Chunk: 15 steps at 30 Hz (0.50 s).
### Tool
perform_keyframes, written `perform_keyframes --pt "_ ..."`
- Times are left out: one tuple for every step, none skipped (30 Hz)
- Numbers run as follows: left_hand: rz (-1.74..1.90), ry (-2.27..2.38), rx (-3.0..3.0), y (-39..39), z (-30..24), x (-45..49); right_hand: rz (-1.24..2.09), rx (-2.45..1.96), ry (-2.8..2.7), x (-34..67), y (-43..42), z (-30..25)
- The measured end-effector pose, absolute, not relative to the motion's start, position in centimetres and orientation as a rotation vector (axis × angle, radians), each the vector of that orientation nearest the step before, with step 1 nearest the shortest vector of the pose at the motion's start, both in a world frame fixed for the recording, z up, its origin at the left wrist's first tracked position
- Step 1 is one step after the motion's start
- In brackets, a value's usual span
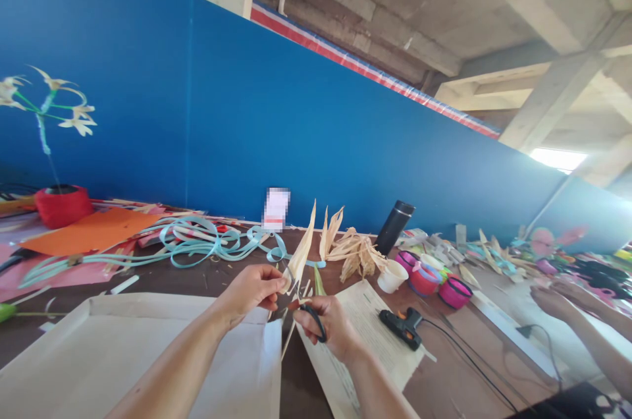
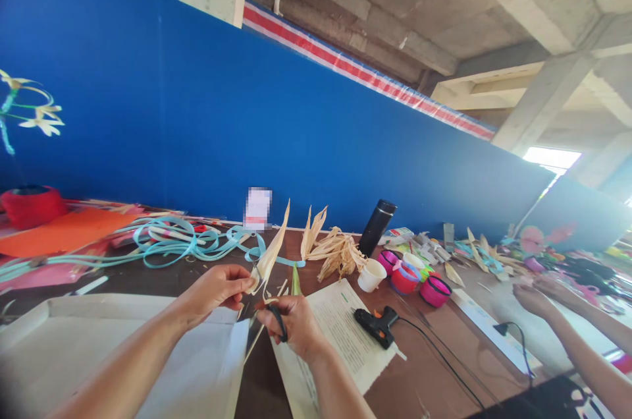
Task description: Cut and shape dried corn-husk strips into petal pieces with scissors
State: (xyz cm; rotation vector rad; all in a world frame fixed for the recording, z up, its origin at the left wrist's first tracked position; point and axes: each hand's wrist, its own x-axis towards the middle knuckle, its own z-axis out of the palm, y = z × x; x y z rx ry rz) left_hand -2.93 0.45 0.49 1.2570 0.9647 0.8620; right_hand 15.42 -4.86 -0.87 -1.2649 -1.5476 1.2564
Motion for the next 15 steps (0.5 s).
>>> perform_keyframes --pt "0.863 0.963 1.261 0.45 0.46 -2.96 1.254 -1.263 -1.547 15.43 -4.84 -0.94" --pt "0.865 0.960 1.266 0.45 0.42 -2.99 1.253 -1.256 -1.547 15.44 -4.83 -1.03" --pt "0.867 0.957 1.269 0.46 0.38 -3.01 1.253 -1.250 -1.548 15.46 -4.80 -1.11" --pt "0.868 0.954 1.271 0.47 0.34 -3.03 1.254 -1.245 -1.549 15.49 -4.78 -1.18" --pt "0.867 0.952 1.273 0.49 0.31 -3.03 1.255 -1.241 -1.549 15.51 -4.76 -1.23" --pt "0.865 0.951 1.276 0.50 0.29 -3.03 1.254 -1.239 -1.551 15.53 -4.75 -1.26" --pt "0.865 0.951 1.279 0.52 0.28 -3.03 1.252 -1.240 -1.553 15.56 -4.74 -1.27" --pt "0.863 0.951 1.283 0.53 0.29 -3.03 1.250 -1.242 -1.553 15.58 -4.75 -1.26" --pt "0.861 0.954 1.288 0.55 0.30 -3.03 1.251 -1.246 -1.554 15.59 -4.75 -1.25" --pt "0.861 0.957 1.293 0.56 0.32 -3.04 1.251 -1.249 -1.554 15.61 -4.77 -1.23" --pt "0.860 0.960 1.298 0.57 0.34 -3.06 1.252 -1.253 -1.556 15.63 -4.78 -1.22" --pt "0.859 0.964 1.302 0.59 0.34 -3.07 1.252 -1.254 -1.558 15.64 -4.80 -1.22" --pt "0.858 0.966 1.305 0.60 0.34 -3.09 1.253 -1.254 -1.561 15.65 -4.81 -1.23" --pt "0.859 0.966 1.307 0.62 0.32 -3.11 1.253 -1.253 -1.565 15.66 -4.81 -1.24" --pt "0.860 0.964 1.308 0.64 0.29 -3.12 1.251 -1.251 -1.568 15.67 -4.81 -1.26"
